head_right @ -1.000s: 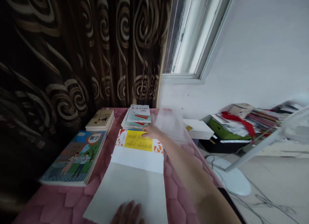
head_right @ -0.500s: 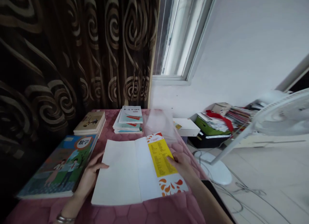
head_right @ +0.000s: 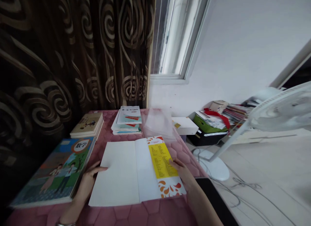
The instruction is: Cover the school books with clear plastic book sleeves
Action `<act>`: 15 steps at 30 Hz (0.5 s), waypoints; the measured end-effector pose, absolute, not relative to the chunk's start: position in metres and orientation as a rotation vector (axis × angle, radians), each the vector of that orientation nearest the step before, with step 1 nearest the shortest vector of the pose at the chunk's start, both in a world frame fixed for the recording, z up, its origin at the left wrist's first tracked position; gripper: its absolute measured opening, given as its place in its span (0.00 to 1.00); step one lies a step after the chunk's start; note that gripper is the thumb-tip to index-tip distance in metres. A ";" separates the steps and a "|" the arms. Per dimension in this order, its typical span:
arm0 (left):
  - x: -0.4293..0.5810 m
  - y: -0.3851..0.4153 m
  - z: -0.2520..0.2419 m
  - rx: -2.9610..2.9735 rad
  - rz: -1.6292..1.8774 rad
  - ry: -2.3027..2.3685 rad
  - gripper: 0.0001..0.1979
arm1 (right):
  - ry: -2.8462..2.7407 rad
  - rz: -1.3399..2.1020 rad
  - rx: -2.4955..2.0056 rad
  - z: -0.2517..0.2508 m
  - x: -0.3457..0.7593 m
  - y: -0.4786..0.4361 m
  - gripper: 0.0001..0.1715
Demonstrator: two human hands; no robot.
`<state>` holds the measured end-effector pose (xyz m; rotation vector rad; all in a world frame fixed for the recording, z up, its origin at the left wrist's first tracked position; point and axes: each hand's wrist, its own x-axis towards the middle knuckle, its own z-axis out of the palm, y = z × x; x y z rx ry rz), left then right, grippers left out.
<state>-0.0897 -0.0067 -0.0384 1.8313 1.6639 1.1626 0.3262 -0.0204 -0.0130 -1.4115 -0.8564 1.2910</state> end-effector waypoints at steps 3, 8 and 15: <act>-0.093 -0.003 -0.040 1.855 1.136 1.619 0.14 | -0.783 1.356 -1.377 -0.015 0.325 -0.024 0.17; -0.094 -0.004 -0.034 1.781 1.189 1.578 0.19 | -0.647 1.450 -1.281 -0.017 0.327 -0.030 0.21; -0.087 -0.010 -0.025 1.866 1.094 1.688 0.22 | -0.817 1.585 -1.212 0.009 0.322 -0.033 0.35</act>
